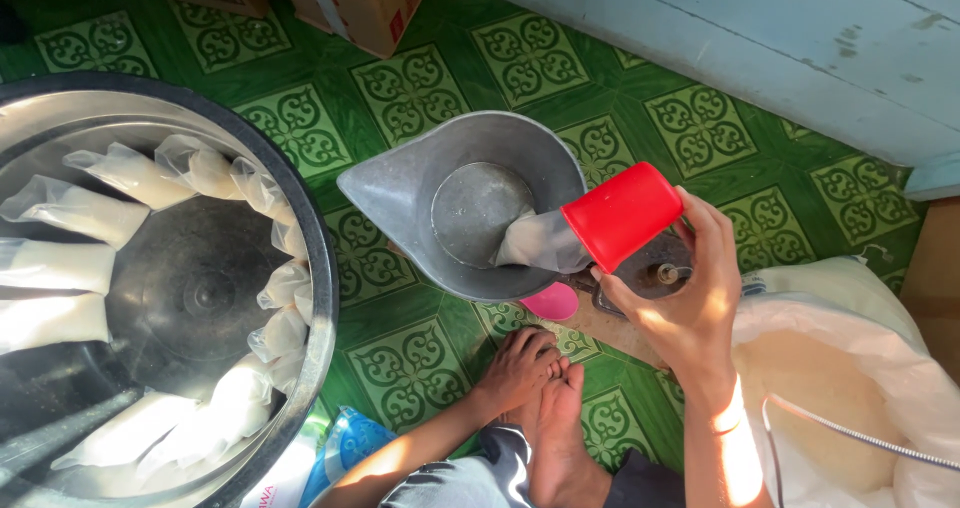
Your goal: Scooping white powder from a large sack into a funnel for packaging into small bags.
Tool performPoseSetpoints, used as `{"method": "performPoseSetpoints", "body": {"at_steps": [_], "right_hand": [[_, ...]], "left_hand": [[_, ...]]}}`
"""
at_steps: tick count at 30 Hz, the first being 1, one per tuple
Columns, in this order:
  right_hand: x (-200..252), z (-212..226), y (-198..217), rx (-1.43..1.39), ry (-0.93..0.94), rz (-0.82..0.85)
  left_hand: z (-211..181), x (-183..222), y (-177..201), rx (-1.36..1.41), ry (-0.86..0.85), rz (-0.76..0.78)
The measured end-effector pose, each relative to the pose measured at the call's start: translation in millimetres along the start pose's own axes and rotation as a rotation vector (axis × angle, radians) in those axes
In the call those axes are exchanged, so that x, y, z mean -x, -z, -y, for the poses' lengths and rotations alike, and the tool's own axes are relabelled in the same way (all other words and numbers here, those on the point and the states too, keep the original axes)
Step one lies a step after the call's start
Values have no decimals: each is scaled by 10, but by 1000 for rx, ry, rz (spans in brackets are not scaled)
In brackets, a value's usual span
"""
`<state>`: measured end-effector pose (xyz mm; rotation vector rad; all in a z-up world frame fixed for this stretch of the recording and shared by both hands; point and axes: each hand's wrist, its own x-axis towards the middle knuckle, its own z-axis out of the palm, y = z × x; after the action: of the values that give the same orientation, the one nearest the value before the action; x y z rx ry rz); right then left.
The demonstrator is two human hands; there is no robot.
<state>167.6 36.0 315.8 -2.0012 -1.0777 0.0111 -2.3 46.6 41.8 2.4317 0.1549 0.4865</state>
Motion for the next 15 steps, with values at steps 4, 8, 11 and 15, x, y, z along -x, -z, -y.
{"method": "performPoseSetpoints", "body": {"at_steps": [4, 8, 11, 15], "right_hand": [[5, -40, -14, -6, -7, -2], [4, -64, -28, -95, -57, 2], [12, -52, -35, -23, 8, -7], [0, -22, -21, -15, 35, -9]], "left_hand": [[2, 2, -1, 2, 2, 14], [-7, -8, 3, -12, 1, 8], [-27, -13, 13, -25, 1, 5], [-39, -18, 22, -29, -5, -4]]}}
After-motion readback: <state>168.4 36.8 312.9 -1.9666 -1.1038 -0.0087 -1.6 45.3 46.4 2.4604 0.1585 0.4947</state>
